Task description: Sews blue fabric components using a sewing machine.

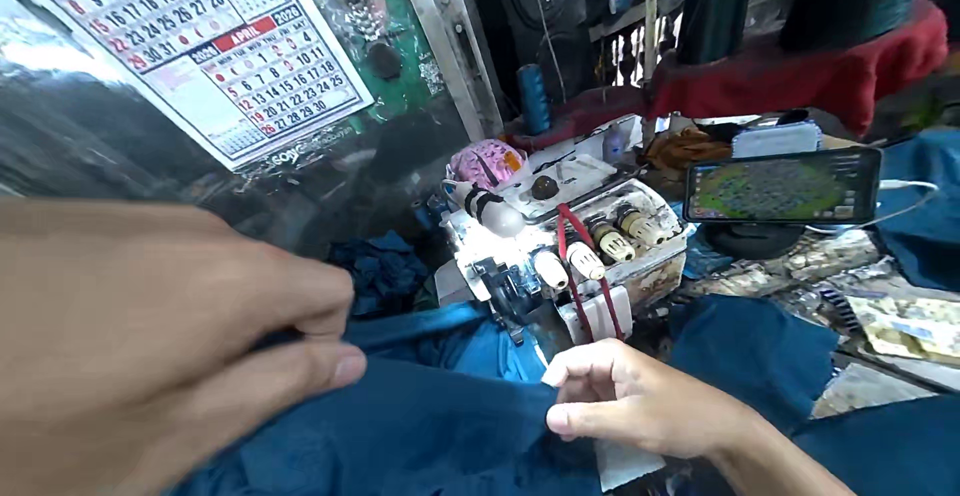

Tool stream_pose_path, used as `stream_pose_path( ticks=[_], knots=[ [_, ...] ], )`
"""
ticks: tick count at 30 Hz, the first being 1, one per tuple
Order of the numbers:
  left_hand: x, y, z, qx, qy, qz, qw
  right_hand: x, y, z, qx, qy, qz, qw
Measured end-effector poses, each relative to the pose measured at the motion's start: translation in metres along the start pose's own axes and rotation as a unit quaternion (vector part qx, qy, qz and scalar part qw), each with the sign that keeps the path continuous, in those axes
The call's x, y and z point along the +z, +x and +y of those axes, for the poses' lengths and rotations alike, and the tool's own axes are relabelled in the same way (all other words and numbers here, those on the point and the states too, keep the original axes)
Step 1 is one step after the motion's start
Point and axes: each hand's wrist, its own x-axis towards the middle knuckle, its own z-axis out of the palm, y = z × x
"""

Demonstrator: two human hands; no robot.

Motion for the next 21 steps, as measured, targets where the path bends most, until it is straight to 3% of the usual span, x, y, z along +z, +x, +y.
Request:
stream_pose_path(
  ticks=[5,10,12,15,19,21],
  knots=[
    [0.037,0.019,-0.031,-0.038,0.087,-0.085,0.992,0.002,0.001,0.006,-0.033,-0.014,-0.009,0.999],
    [0.007,0.012,-0.013,-0.06,0.047,-0.063,0.995,0.003,0.005,0.006,-0.026,-0.021,0.013,0.999],
    [0.016,0.009,-0.013,-0.042,0.043,-0.022,0.998,0.004,0.005,0.006,-0.021,-0.017,0.012,1.0],
    [0.031,0.014,-0.025,-0.036,0.064,-0.046,0.996,0.005,0.004,0.007,-0.012,0.003,0.009,1.0],
    [0.018,0.009,0.003,-0.017,-0.032,-0.025,0.999,0.004,0.004,0.005,0.006,0.016,0.011,1.0],
    [0.022,0.014,0.0,-0.002,-0.02,-0.018,1.0,0.005,0.003,0.004,0.015,0.016,0.011,1.0]
  ],
)
